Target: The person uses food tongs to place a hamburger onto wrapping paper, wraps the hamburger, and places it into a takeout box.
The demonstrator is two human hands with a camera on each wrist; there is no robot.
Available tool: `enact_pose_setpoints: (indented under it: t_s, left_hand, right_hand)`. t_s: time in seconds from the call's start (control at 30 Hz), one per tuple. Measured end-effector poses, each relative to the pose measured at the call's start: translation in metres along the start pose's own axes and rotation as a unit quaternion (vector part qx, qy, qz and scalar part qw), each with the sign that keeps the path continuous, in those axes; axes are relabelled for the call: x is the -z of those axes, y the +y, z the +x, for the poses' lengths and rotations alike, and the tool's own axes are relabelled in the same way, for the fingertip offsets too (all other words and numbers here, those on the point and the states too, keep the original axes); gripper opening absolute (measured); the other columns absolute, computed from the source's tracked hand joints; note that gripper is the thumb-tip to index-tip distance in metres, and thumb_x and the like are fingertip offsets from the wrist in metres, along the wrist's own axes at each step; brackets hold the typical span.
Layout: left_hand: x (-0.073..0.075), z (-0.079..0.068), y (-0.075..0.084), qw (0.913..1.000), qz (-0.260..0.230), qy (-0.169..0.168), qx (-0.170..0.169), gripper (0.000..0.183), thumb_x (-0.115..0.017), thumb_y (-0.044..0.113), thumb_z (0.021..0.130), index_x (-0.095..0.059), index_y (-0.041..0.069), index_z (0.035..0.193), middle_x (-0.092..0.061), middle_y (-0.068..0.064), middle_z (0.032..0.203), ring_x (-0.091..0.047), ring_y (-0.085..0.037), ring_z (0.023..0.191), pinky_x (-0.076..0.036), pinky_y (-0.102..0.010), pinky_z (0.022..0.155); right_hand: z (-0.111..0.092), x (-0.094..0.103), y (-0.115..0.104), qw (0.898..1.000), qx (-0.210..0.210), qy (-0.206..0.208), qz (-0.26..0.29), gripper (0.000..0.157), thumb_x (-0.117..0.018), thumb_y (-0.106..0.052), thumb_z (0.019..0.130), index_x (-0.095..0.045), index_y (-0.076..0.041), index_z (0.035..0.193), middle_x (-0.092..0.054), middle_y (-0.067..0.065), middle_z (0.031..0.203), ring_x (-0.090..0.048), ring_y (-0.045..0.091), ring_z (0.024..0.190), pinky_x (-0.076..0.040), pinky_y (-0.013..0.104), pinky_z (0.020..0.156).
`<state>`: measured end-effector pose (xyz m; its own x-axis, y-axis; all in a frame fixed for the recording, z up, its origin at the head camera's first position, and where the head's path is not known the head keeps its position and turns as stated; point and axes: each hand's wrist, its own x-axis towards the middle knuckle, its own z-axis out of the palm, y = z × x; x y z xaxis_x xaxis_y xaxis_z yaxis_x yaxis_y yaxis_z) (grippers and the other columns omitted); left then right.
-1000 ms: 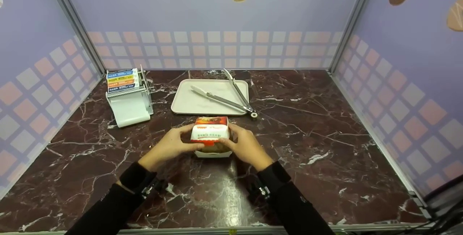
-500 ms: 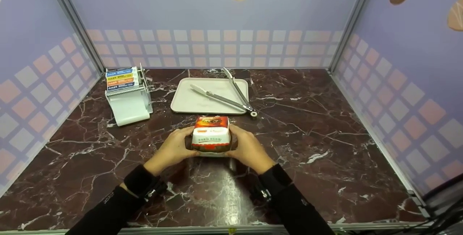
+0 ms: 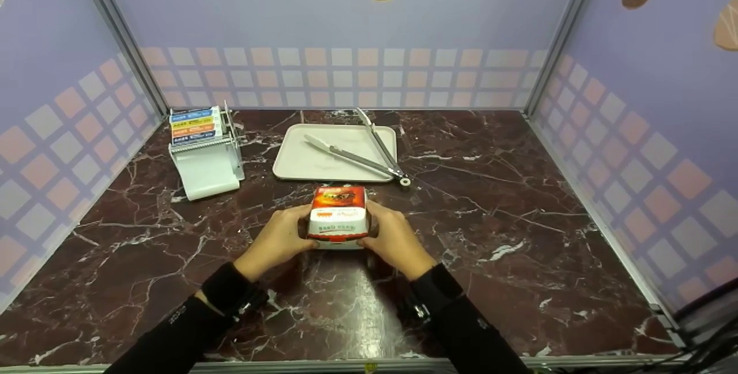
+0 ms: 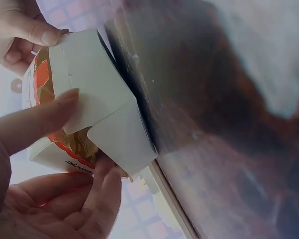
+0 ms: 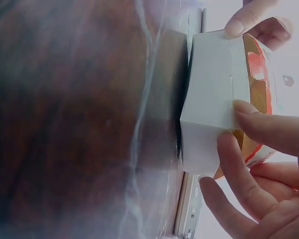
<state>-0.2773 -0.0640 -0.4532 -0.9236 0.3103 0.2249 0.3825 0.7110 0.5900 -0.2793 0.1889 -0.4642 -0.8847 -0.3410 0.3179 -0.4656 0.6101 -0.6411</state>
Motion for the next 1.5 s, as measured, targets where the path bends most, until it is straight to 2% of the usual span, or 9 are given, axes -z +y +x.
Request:
enact_pose_setpoints:
  t_s: [0.13,0.27,0.53,0.67,0.83,1.1,1.27,1.33,1.5]
  left_hand:
    - [-0.0003,-0.0005,0.0014,0.9986,0.03,0.03,-0.031,0.047,-0.086,-0.006,0.07,-0.074,-0.001,0.115,-0.077,-0.018,0.113,-0.072,-0.041,0.106,-0.057,-0.053,0.099]
    - [-0.0002,-0.0018,0.0032,0.9966,0.049,0.049,-0.043,0.04,-0.084,-0.008,0.07,-0.075,0.0,0.108,-0.079,-0.017,0.102,-0.075,-0.039,0.095,-0.061,-0.053,0.087]
    - [-0.0018,-0.003,0.0049,0.9966,0.032,0.059,-0.047,0.04,-0.081,-0.014,0.068,-0.076,-0.002,0.106,-0.078,-0.018,0.101,-0.076,-0.038,0.094,-0.062,-0.05,0.086]
    - [-0.004,-0.0042,0.0051,0.9933,0.09,0.058,-0.041,0.041,-0.083,-0.009,0.069,-0.075,-0.005,0.109,-0.076,-0.019,0.099,-0.072,-0.038,0.094,-0.06,-0.051,0.088]
    - [-0.0045,-0.0055,0.0037,0.9862,0.147,0.066,-0.038,0.034,-0.086,-0.006,0.068,-0.075,-0.005,0.1,-0.072,-0.018,0.089,-0.067,-0.037,0.087,-0.058,-0.05,0.085]
    - [-0.0038,-0.0052,-0.0008,0.992,0.1,0.061,-0.046,0.037,-0.087,-0.007,0.067,-0.076,-0.004,0.102,-0.068,-0.018,0.087,-0.07,-0.037,0.082,-0.061,-0.052,0.078]
    - [-0.0014,-0.0048,-0.0009,0.9997,0.023,0.002,0.009,0.069,-0.099,0.009,0.068,-0.07,-0.01,0.128,-0.06,-0.016,0.102,-0.063,-0.033,0.095,-0.058,-0.049,0.093]
    - [-0.0002,-0.0053,0.0001,0.9994,-0.006,-0.013,0.033,0.078,-0.101,0.015,0.069,-0.067,-0.011,0.134,-0.053,-0.013,0.107,-0.058,-0.029,0.098,-0.057,-0.047,0.099]
    - [0.0015,-0.0042,0.0017,0.9991,-0.013,-0.015,0.037,0.066,-0.098,0.023,0.074,-0.073,-0.008,0.126,-0.054,-0.013,0.109,-0.057,-0.028,0.1,-0.056,-0.046,0.101]
  right_hand:
    - [-0.0006,-0.0009,-0.0001,1.0,0.004,0.018,-0.017,0.077,-0.092,0.004,0.074,-0.062,0.004,0.145,-0.068,0.022,0.139,-0.073,0.03,0.103,-0.061,0.041,0.091]
    - [-0.0008,-0.0018,-0.0012,1.0,0.015,0.019,-0.02,0.076,-0.092,0.003,0.076,-0.063,0.002,0.145,-0.065,0.02,0.143,-0.065,0.036,0.129,-0.053,0.048,0.108]
    - [0.0001,-0.0035,-0.0015,0.999,0.038,0.012,-0.029,0.073,-0.09,0.006,0.074,-0.066,0.001,0.142,-0.065,0.021,0.143,-0.065,0.036,0.13,-0.051,0.046,0.111]
    - [0.0007,-0.0047,-0.0002,0.998,0.042,0.013,-0.04,0.069,-0.09,0.007,0.073,-0.067,0.004,0.138,-0.065,0.026,0.14,-0.067,0.039,0.125,-0.054,0.047,0.108]
    - [0.0002,-0.006,0.0006,0.998,0.037,-0.001,-0.047,0.072,-0.09,0.007,0.073,-0.066,0.004,0.14,-0.063,0.028,0.141,-0.068,0.039,0.123,-0.057,0.046,0.102]
    - [-0.0009,-0.0059,-0.0004,0.999,0.022,-0.005,-0.04,0.075,-0.095,-0.004,0.075,-0.064,0.003,0.143,-0.062,0.025,0.144,-0.061,0.041,0.134,-0.046,0.05,0.115]
    - [-0.0001,-0.0058,-0.0021,0.998,0.024,-0.003,-0.049,0.07,-0.093,-0.019,0.082,-0.064,0.004,0.141,-0.062,0.023,0.145,-0.06,0.038,0.135,-0.047,0.048,0.114]
    - [0.0001,-0.0057,-0.0024,0.998,0.019,-0.001,-0.055,0.067,-0.091,-0.023,0.085,-0.065,0.005,0.14,-0.062,0.022,0.145,-0.067,0.037,0.127,-0.052,0.046,0.109]
    - [0.0003,-0.006,-0.003,0.998,0.013,-0.001,-0.066,0.062,-0.089,-0.022,0.087,-0.066,0.005,0.138,-0.062,0.022,0.144,-0.072,0.033,0.116,-0.058,0.045,0.101]
